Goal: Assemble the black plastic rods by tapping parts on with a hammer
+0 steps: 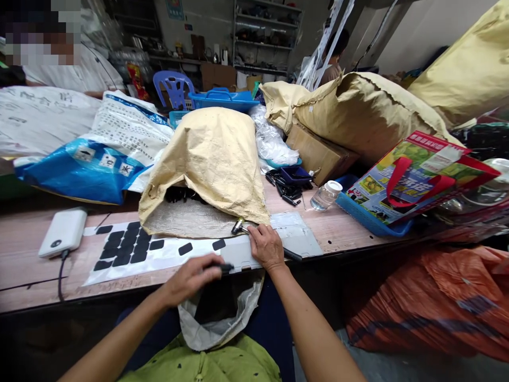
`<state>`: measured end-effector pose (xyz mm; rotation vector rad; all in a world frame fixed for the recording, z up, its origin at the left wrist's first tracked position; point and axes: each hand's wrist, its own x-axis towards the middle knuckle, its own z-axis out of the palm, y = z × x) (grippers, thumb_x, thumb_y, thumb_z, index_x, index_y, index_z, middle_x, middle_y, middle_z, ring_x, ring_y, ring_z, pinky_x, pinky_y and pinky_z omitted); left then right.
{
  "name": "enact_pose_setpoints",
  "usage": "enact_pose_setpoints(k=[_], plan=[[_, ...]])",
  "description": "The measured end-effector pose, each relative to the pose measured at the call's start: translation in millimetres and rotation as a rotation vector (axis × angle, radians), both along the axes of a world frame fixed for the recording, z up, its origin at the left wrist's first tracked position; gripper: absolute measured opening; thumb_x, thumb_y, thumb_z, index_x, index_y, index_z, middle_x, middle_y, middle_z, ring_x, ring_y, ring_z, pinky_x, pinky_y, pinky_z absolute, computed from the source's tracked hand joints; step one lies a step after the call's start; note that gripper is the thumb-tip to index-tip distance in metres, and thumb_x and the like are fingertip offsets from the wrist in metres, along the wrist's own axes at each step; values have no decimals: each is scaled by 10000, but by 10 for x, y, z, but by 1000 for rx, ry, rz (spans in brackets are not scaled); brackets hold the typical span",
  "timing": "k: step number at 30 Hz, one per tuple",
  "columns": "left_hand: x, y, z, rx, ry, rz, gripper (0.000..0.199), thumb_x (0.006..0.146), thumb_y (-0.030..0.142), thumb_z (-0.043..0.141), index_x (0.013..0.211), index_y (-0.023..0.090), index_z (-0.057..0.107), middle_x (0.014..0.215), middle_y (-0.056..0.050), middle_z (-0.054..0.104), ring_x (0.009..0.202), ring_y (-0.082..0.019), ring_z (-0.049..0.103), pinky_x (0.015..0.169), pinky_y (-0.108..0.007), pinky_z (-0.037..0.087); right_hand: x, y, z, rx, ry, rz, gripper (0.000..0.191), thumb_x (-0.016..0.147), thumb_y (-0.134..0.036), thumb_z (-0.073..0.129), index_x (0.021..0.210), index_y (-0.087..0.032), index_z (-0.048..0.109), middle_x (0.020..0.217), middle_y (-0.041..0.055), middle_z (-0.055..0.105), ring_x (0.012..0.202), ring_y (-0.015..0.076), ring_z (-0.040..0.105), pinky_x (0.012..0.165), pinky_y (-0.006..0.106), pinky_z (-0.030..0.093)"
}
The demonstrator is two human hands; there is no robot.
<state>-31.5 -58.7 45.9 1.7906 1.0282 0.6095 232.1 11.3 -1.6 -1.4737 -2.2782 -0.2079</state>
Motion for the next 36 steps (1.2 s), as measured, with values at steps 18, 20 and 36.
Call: enact_pose_setpoints(k=[18,20,36], plan=[[157,-412,-449,-281,602,-135,297,868,378,599,1076,212,732,1057,-112,766,993,-296,727,833,-369,541,22,-37,7,4,24,18,263,984,-228,516,1189,-224,681,937,62,619,931,212,525,820,322,400],[101,-110,-148,-430,398,-179,345,929,454,486,968,198,713,863,-72,770,675,-216,714,622,-300,515,31,-57,11,16,21,74,258,979,-213,512,1173,-210,682,928,63,621,919,210,522,820,322,404],[1009,1775,-172,442,352,131,291,933,262,523,1133,220,730,1190,-98,741,1133,-266,657,980,-325,488,23,-91,42,-13,6,160,208,942,-249,554,1104,-209,678,923,64,604,876,212,489,792,332,384]])
